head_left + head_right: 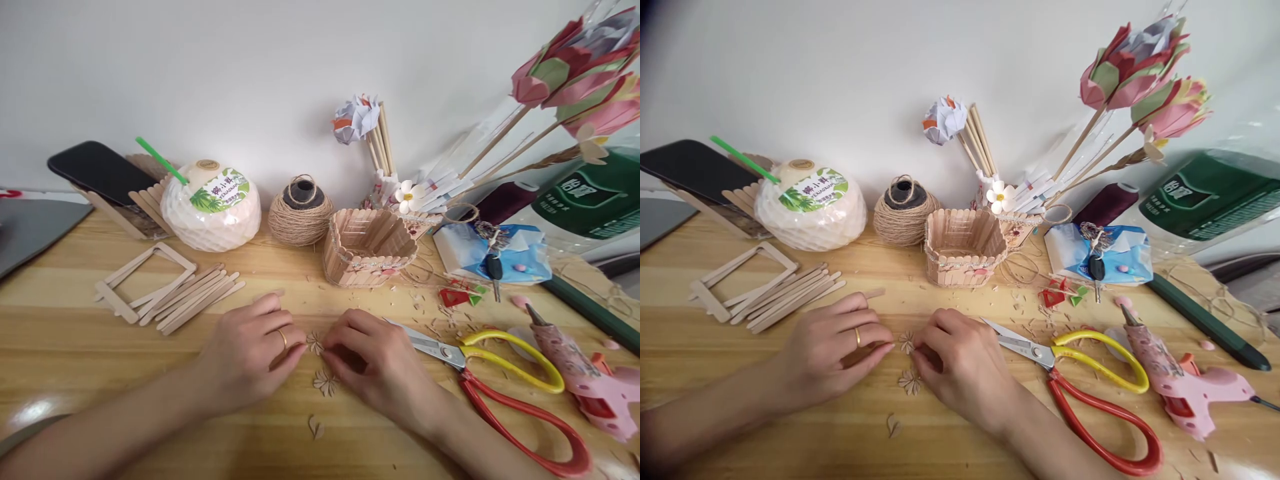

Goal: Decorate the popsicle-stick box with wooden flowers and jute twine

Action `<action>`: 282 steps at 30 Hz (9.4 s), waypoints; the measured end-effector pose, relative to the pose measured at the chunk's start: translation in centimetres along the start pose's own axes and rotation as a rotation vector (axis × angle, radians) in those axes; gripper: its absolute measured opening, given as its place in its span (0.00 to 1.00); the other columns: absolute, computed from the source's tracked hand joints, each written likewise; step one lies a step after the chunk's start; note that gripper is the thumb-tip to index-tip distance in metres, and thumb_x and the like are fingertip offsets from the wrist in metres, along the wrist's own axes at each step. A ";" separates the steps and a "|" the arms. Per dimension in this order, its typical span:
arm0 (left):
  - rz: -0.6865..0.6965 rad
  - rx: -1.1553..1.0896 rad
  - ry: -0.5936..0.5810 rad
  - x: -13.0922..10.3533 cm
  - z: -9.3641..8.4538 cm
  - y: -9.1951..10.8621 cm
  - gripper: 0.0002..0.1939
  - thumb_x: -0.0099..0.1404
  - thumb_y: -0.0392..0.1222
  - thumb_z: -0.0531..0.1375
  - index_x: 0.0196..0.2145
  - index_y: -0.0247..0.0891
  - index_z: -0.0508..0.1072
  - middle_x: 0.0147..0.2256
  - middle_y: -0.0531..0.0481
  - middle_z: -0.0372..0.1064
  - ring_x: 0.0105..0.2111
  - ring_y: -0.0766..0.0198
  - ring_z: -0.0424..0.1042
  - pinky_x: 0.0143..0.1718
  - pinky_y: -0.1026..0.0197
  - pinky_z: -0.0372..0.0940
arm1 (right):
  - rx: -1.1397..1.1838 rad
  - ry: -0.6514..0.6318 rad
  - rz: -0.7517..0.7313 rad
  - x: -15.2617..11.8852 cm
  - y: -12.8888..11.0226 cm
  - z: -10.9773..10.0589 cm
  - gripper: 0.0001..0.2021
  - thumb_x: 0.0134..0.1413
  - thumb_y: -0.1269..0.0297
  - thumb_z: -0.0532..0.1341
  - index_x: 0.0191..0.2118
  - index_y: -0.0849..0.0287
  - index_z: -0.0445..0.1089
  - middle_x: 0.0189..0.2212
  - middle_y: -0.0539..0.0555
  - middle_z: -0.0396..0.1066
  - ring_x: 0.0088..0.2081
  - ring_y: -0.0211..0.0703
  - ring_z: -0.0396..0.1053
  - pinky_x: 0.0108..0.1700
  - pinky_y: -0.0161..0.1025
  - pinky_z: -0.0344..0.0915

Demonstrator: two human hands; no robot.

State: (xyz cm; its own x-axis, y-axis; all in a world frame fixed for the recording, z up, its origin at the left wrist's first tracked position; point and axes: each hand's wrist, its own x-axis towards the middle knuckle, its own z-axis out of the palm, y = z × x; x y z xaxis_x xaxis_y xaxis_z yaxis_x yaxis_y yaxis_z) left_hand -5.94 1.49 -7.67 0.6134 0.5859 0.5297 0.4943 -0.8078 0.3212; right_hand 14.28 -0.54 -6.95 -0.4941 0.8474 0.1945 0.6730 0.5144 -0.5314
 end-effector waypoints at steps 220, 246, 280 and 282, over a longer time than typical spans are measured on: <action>-0.503 -0.149 -0.178 0.5 -0.2 -1.9 0.07 0.62 0.41 0.56 0.31 0.38 0.74 0.29 0.53 0.72 0.29 0.65 0.69 0.32 0.64 0.62 | -0.287 -0.012 -0.142 -0.8 1.9 -2.4 0.19 0.60 0.74 0.46 0.53 0.62 0.66 0.53 0.57 0.67 0.53 0.42 0.66 0.54 0.41 0.63; -0.655 -0.043 -0.011 0.3 -2.0 -5.3 0.13 0.66 0.44 0.55 0.44 0.34 0.68 0.42 0.46 0.68 0.39 0.62 0.70 0.40 0.54 0.68 | -0.461 -0.242 -0.205 -2.4 2.9 -5.5 0.24 0.52 0.80 0.48 0.55 0.65 0.64 0.56 0.63 0.61 0.56 0.50 0.62 0.56 0.48 0.61; -0.298 0.178 -0.122 -0.4 -2.5 -3.7 0.09 0.62 0.37 0.52 0.28 0.38 0.71 0.32 0.47 0.69 0.34 0.58 0.68 0.35 0.60 0.61 | -0.726 -0.015 0.189 -10.4 5.2 -9.3 0.18 0.51 0.79 0.49 0.42 0.58 0.71 0.38 0.59 0.74 0.39 0.51 0.73 0.43 0.47 0.66; -0.297 0.158 -0.106 -0.4 -2.5 -3.7 0.09 0.63 0.38 0.51 0.31 0.38 0.71 0.33 0.46 0.70 0.36 0.57 0.69 0.36 0.59 0.62 | -0.741 -0.009 0.197 -12.0 5.4 -8.5 0.19 0.49 0.80 0.49 0.42 0.59 0.71 0.40 0.61 0.74 0.42 0.53 0.72 0.43 0.50 0.66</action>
State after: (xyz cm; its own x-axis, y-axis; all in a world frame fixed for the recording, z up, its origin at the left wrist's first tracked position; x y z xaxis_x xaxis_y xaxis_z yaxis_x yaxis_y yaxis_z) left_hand -9.55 4.07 -7.17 0.4850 0.8039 0.3443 0.7447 -0.5860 0.3194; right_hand 28.51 -6.78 -5.14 -0.3288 0.9331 0.1454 0.9408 0.3102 0.1370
